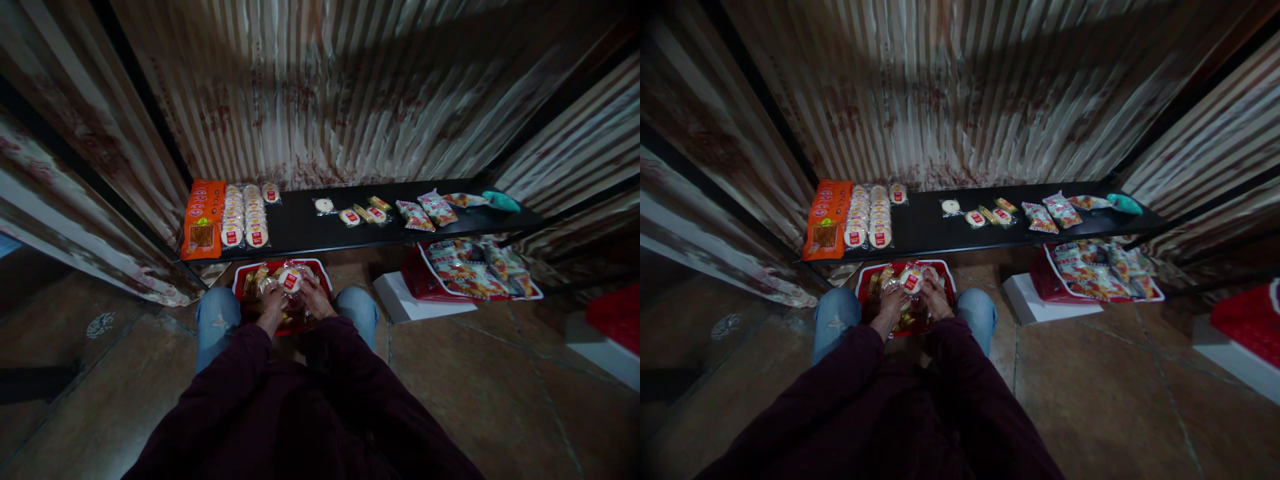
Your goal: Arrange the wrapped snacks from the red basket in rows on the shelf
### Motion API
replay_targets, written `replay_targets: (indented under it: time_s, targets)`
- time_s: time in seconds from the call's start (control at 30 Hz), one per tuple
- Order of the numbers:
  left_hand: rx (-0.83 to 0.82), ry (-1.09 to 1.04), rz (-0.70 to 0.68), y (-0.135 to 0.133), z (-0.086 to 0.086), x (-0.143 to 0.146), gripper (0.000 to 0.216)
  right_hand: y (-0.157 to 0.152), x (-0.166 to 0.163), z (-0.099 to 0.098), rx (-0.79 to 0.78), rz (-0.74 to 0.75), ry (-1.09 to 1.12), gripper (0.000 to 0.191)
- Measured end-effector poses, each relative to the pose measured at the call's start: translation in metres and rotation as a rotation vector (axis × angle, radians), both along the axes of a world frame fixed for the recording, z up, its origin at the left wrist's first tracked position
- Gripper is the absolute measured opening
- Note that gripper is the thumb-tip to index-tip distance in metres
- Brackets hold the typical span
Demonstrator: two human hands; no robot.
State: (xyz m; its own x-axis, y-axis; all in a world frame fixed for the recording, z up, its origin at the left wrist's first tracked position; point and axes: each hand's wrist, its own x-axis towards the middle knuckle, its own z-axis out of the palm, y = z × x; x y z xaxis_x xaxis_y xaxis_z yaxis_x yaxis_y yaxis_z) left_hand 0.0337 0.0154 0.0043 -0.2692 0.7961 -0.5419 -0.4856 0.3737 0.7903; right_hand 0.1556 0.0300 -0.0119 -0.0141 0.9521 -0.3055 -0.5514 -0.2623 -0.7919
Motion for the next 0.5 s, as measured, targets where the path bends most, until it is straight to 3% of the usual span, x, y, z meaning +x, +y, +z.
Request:
replay_targets:
  time_s: [0.17,0.5]
  targets:
    - [-0.023,-0.060,0.078,-0.004,-0.003,0.001,0.019,0.000,-0.003,-0.005,-0.013,0.053,-0.006,0.048]
    - [-0.030,-0.037,-0.009,-0.013,-0.006,0.001,0.029,-0.001,-0.004,-0.007,-0.017,0.014,-0.049,0.051]
